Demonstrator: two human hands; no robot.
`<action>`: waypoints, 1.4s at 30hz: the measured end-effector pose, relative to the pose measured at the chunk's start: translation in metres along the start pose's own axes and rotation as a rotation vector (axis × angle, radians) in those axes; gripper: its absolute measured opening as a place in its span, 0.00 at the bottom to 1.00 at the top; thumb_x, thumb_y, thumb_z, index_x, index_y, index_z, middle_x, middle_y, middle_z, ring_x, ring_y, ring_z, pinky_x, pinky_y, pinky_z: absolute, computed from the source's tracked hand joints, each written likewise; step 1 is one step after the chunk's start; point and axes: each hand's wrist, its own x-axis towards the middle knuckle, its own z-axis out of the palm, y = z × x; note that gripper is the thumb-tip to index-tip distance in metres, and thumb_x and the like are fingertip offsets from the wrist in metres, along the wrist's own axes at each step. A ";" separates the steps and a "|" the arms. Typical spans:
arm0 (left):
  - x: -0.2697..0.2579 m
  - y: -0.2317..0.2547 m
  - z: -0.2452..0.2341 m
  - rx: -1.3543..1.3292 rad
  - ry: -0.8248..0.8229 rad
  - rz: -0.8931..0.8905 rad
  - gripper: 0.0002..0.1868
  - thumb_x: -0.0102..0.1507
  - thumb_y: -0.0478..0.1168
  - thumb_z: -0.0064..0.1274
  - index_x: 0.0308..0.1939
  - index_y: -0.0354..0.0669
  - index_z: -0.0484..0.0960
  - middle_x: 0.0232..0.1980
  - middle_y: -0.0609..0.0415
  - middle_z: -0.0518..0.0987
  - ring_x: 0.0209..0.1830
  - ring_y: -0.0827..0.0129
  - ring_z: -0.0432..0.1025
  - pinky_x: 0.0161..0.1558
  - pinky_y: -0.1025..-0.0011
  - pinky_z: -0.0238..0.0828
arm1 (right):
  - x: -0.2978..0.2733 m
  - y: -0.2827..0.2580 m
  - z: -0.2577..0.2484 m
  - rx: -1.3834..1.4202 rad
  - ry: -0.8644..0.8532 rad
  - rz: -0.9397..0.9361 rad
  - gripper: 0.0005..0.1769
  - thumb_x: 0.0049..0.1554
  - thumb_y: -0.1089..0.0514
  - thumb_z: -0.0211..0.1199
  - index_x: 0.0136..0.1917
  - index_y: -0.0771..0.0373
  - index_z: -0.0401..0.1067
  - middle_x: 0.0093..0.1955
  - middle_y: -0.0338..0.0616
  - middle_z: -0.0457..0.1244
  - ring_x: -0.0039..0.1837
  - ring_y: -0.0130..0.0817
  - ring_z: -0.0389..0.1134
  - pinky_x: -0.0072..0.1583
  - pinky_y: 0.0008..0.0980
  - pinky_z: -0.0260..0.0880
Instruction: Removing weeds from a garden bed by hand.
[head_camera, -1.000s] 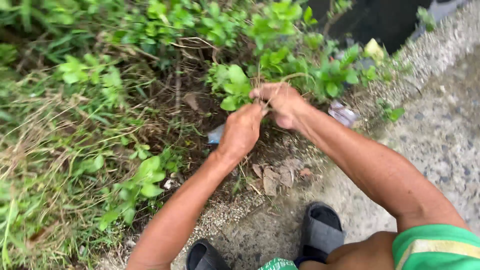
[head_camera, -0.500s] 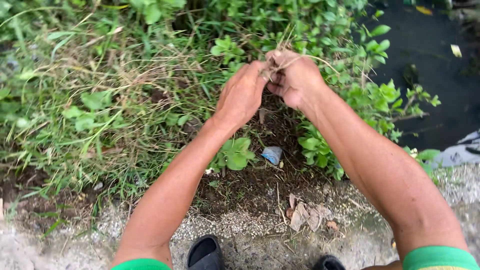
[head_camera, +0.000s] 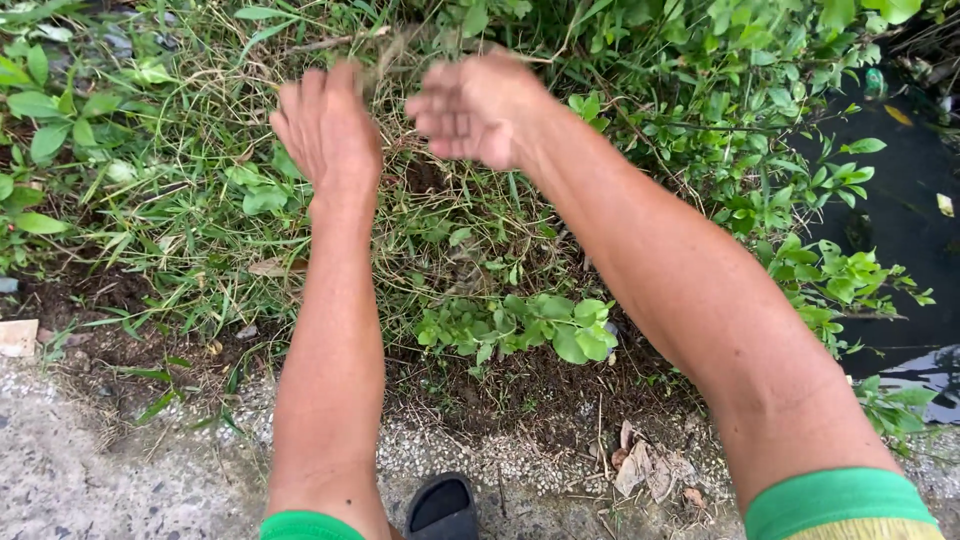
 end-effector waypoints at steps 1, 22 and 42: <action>-0.007 -0.011 0.004 0.053 -0.281 -0.106 0.15 0.65 0.32 0.49 0.53 0.54 0.82 0.50 0.52 0.78 0.46 0.59 0.63 0.46 0.61 0.56 | 0.003 0.009 0.004 -0.105 -0.039 0.070 0.10 0.67 0.61 0.53 0.57 0.65 0.72 0.43 0.46 0.70 0.39 0.34 0.68 0.48 0.36 0.74; -0.021 0.188 -0.048 -0.076 -1.443 0.187 0.30 0.70 0.45 0.42 0.77 0.51 0.57 0.83 0.49 0.46 0.82 0.48 0.40 0.78 0.43 0.29 | -0.048 0.101 -0.277 -0.183 0.407 0.260 0.13 0.65 0.60 0.53 0.59 0.58 0.74 0.56 0.41 0.70 0.56 0.36 0.71 0.61 0.38 0.76; -0.293 0.430 0.073 -0.728 -1.494 0.514 0.22 0.72 0.31 0.39 0.71 0.34 0.69 0.72 0.36 0.69 0.76 0.48 0.61 0.78 0.46 0.47 | -0.072 0.355 -0.582 -0.191 0.665 0.036 0.13 0.66 0.58 0.62 0.63 0.61 0.76 0.53 0.53 0.69 0.51 0.43 0.74 0.56 0.44 0.78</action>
